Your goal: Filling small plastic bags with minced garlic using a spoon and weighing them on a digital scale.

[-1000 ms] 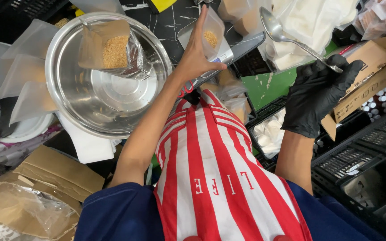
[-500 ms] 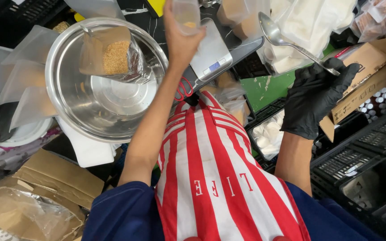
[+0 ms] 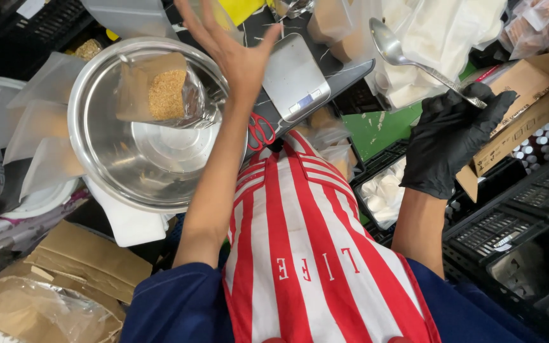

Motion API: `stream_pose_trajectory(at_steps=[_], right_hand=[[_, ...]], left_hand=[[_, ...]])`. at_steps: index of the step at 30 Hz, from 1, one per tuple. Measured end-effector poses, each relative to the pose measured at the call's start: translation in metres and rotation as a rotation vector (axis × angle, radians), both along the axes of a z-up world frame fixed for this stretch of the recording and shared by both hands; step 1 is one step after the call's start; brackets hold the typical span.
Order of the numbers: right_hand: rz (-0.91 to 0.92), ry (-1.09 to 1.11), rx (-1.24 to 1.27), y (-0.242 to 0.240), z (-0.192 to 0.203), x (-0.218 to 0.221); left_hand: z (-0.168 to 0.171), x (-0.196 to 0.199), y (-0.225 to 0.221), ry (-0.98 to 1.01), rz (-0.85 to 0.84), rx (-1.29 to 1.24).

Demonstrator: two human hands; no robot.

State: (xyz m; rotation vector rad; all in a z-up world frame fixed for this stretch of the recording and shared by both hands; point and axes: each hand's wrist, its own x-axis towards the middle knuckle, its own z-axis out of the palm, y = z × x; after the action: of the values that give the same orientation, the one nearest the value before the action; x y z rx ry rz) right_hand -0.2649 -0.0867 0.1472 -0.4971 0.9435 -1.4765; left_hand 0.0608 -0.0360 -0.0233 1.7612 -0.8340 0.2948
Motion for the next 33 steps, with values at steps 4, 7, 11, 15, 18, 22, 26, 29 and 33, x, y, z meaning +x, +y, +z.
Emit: stream_pose_trajectory(at_steps=[4, 7, 11, 15, 18, 22, 26, 29, 33], right_hand=[[0.019, 0.025, -0.032, 0.000, -0.002, -0.003], [-0.009, 0.022, 0.052, -0.001, 0.002, -0.004], [-0.001, 0.057, 0.056, -0.002, 0.005, -0.017], [-0.039, 0.080, 0.069, 0.000, 0.008, -0.018], [-0.029, 0.097, 0.104, 0.000, 0.011, -0.018], [0.015, 0.072, 0.090, -0.005, 0.009, -0.020], [0.011, 0.057, 0.029, -0.010, -0.008, -0.024], [0.012, 0.030, 0.006, -0.011, -0.008, -0.015], [0.019, 0.018, 0.021, -0.010, -0.011, -0.004]], left_hand=[[0.005, -0.056, -0.033, 0.068, -0.265, 0.117], [-0.006, -0.065, -0.075, -0.043, -0.547, 0.315], [-0.043, -0.060, -0.114, -0.065, -0.650, 0.486], [-0.057, -0.063, -0.124, -0.027, -0.623, 0.474], [-0.030, -0.065, -0.112, 0.089, -0.619, 0.317], [-0.010, -0.063, -0.091, 0.104, -0.556, 0.176], [0.023, -0.059, -0.048, 0.108, -0.584, 0.099], [0.028, -0.060, -0.013, 0.139, -0.620, 0.109], [-0.006, -0.059, 0.018, 0.195, -0.718, 0.172]])
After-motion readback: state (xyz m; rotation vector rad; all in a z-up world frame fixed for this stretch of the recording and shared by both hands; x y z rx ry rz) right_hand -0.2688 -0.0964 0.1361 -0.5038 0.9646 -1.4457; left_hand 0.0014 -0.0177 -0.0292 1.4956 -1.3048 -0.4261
